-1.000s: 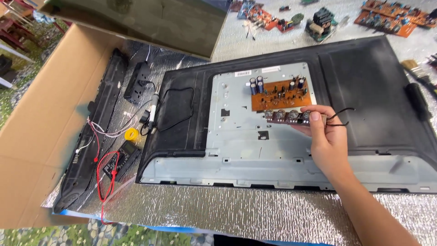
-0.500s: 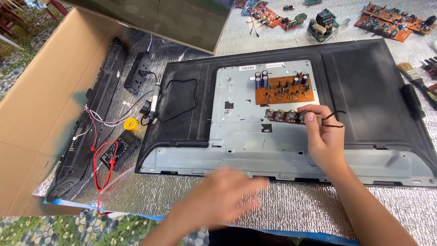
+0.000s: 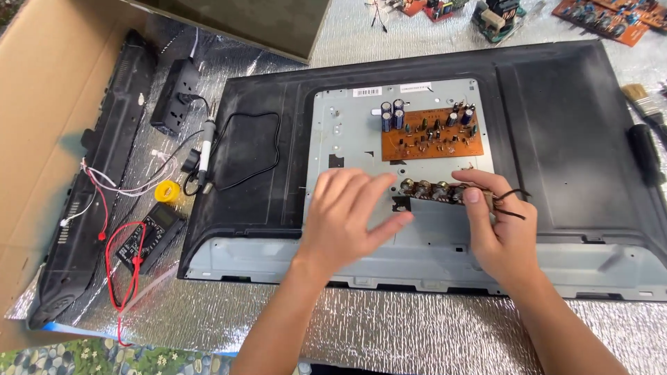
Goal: Removing and inspecting a small internal circuit board from a television chassis.
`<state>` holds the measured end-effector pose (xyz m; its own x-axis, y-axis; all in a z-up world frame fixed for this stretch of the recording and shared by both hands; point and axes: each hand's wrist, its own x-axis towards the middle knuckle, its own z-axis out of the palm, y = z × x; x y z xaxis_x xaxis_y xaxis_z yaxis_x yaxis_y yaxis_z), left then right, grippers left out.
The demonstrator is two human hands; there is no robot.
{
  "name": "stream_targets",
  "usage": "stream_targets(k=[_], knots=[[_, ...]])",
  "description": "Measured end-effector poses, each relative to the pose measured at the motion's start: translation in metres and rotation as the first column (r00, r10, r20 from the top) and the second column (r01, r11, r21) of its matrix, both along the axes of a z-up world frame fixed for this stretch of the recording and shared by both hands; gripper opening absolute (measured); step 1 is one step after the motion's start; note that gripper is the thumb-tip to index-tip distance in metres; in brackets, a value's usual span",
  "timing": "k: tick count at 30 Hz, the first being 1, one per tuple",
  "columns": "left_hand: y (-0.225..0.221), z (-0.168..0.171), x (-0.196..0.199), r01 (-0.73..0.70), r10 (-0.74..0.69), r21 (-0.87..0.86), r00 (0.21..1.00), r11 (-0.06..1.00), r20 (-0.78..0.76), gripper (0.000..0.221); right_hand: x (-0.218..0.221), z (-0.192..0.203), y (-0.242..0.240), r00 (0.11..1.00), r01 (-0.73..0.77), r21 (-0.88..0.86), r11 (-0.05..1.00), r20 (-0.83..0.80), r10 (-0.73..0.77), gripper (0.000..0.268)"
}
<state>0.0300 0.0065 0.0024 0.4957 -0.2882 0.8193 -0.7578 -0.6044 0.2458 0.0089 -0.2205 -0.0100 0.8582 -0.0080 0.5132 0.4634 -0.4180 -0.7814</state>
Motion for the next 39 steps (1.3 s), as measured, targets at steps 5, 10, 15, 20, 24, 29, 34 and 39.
stream_targets(k=[5,10,15,20,24,29,34,39], knots=[[-0.002,0.002,-0.016,-0.033,0.100,0.309,0.974,0.950,-0.202,0.085,-0.006,0.005,-0.003,0.984,0.038,0.053,0.998,-0.174,-0.028,0.026],[-0.011,-0.004,-0.024,-0.106,0.201,0.388,0.956,0.916,-0.214,0.106,-0.006,0.008,-0.002,0.970,0.067,0.035,0.997,-0.236,-0.057,0.025],[-0.013,0.000,-0.030,-0.137,0.231,0.380,0.949,0.915,-0.214,0.111,-0.002,0.013,-0.006,0.954,0.091,-0.061,0.994,-0.282,-0.105,0.026],[-0.018,-0.008,-0.031,-0.137,0.236,0.401,0.949,0.906,-0.209,0.116,0.001,0.017,-0.006,0.903,0.125,-0.110,0.986,-0.399,-0.159,0.028],[-0.019,-0.004,-0.027,-0.056,0.160,0.332,0.942,0.942,-0.295,0.105,0.003,0.010,-0.011,0.901,0.110,-0.171,0.979,-0.399,-0.171,0.027],[-0.018,-0.009,-0.025,0.017,0.094,0.288,0.925,0.957,-0.368,0.102,0.004,0.013,-0.010,0.909,0.092,-0.165,0.982,-0.388,-0.150,0.030],[-0.018,-0.009,-0.024,0.036,0.072,0.268,0.920,0.963,-0.385,0.103,0.004,0.011,-0.010,0.917,0.081,-0.122,0.989,-0.380,-0.121,0.028],[-0.018,-0.011,-0.024,0.054,0.059,0.269,0.916,0.962,-0.397,0.101,0.002,0.017,-0.006,0.919,0.101,-0.049,0.994,-0.379,-0.113,0.029]])
